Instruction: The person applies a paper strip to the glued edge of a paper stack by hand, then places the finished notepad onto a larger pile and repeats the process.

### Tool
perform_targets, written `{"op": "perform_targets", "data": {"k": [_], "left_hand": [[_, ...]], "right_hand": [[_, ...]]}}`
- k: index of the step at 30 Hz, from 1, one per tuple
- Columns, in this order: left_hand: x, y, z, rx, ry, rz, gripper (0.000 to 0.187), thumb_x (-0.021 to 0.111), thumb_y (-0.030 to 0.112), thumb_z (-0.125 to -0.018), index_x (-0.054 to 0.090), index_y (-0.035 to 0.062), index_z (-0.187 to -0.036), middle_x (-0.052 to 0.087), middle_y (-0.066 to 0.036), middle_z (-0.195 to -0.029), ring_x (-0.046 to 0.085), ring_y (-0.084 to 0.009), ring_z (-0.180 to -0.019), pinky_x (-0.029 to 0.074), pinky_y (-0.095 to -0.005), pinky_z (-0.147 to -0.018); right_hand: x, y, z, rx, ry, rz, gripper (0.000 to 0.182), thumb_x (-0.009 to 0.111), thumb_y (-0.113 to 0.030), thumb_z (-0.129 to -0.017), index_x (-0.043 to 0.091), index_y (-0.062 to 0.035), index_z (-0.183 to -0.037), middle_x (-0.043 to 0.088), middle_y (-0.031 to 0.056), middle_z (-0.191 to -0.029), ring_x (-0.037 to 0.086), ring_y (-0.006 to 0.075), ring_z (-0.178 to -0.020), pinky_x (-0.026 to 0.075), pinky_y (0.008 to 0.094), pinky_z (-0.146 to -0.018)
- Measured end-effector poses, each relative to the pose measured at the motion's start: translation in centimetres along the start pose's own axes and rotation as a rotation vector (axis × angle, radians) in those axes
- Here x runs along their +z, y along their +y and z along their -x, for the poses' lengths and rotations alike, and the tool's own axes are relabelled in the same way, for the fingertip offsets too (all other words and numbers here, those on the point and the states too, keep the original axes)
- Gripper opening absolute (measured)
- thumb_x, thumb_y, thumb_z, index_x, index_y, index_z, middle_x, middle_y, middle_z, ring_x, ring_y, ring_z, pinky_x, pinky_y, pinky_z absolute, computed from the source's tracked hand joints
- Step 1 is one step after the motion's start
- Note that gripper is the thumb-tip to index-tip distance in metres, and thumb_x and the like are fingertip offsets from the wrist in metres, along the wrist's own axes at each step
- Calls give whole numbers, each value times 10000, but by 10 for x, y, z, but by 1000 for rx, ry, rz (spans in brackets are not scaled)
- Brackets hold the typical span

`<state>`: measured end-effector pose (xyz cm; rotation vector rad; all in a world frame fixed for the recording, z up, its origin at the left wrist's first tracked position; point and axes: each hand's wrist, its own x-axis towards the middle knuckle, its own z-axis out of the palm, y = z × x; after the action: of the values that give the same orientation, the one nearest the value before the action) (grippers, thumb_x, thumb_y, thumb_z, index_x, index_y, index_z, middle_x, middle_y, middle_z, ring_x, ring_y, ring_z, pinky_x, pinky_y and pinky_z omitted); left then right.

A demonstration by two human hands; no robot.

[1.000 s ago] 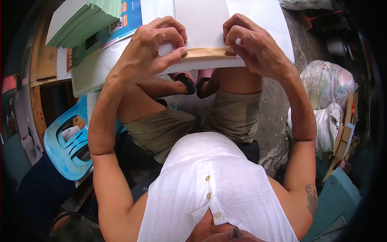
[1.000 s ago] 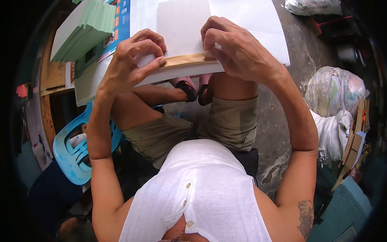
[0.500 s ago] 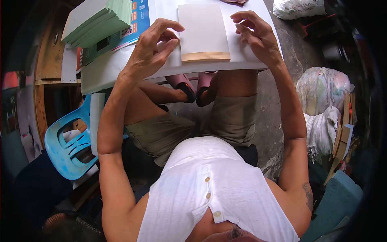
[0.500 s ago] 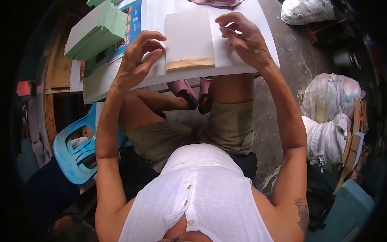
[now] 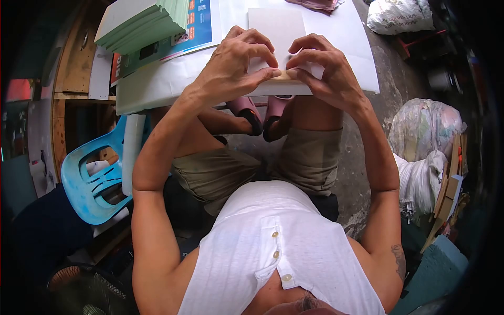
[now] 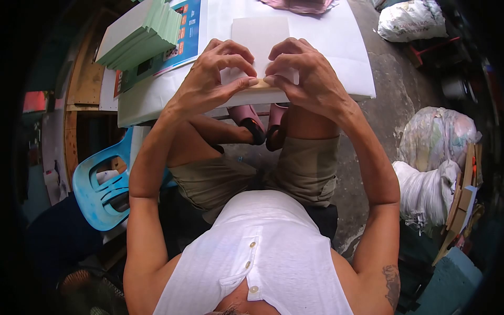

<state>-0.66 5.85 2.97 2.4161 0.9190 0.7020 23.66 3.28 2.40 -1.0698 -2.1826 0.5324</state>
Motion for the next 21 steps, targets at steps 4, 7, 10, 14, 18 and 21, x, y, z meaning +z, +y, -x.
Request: {"op": "perform_targets", "data": {"k": [4, 7, 10, 14, 18, 21], "left_hand": [[2, -1, -4, -16, 0, 3, 100, 803, 187, -842, 767, 100, -872, 664, -40, -1103, 539, -249, -1092, 472, -365, -954], [2, -3, -5, -35, -12, 23, 93, 800, 176, -829, 762, 97, -858, 655, -43, -1097, 537, -251, -1071, 467, -366, -948], [2, -4, -6, -33, -26, 32, 89, 798, 169, -817, 762, 98, -856, 647, -47, -1096, 537, -254, -1059, 463, -370, -948], [2, -4, -5, -19, -26, 34, 97, 801, 170, -808, 761, 95, -854, 643, -54, -1101, 538, -260, -1057, 462, -383, -956], [6, -3, -4, -17, 19, 27, 107, 807, 163, -806, 756, 84, -856, 641, -59, -1105, 541, -262, -1067, 463, -391, -963], [8, -2, -2, -21, 38, 35, 113, 810, 153, -807, 743, 75, -852, 636, -64, -1107, 540, -266, -1073, 464, -394, -963]], "right_hand": [[1, 0, -4, -4, -25, -11, 113, 784, -148, -834, 734, -47, -836, 664, 77, -1041, 618, 268, -1026, 499, 408, -949], [0, -1, -7, 33, -52, -29, 136, 786, -153, -829, 718, -37, -810, 661, 82, -1041, 617, 269, -1022, 493, 414, -953], [2, -2, -8, 60, -55, -22, 126, 781, -136, -819, 709, -36, -795, 656, 91, -1041, 613, 271, -1020, 483, 422, -954], [4, -4, -8, 39, -56, 43, 90, 754, -95, -818, 687, -41, -792, 636, 93, -1053, 600, 281, -1025, 470, 432, -940], [8, -5, -6, 15, -44, 88, 79, 731, -62, -822, 653, -45, -820, 609, 79, -1086, 584, 283, -1031, 454, 430, -925], [9, -6, -4, -6, -39, 139, 93, 725, -54, -821, 638, -51, -855, 600, 70, -1104, 566, 279, -1036, 443, 421, -910]]}}
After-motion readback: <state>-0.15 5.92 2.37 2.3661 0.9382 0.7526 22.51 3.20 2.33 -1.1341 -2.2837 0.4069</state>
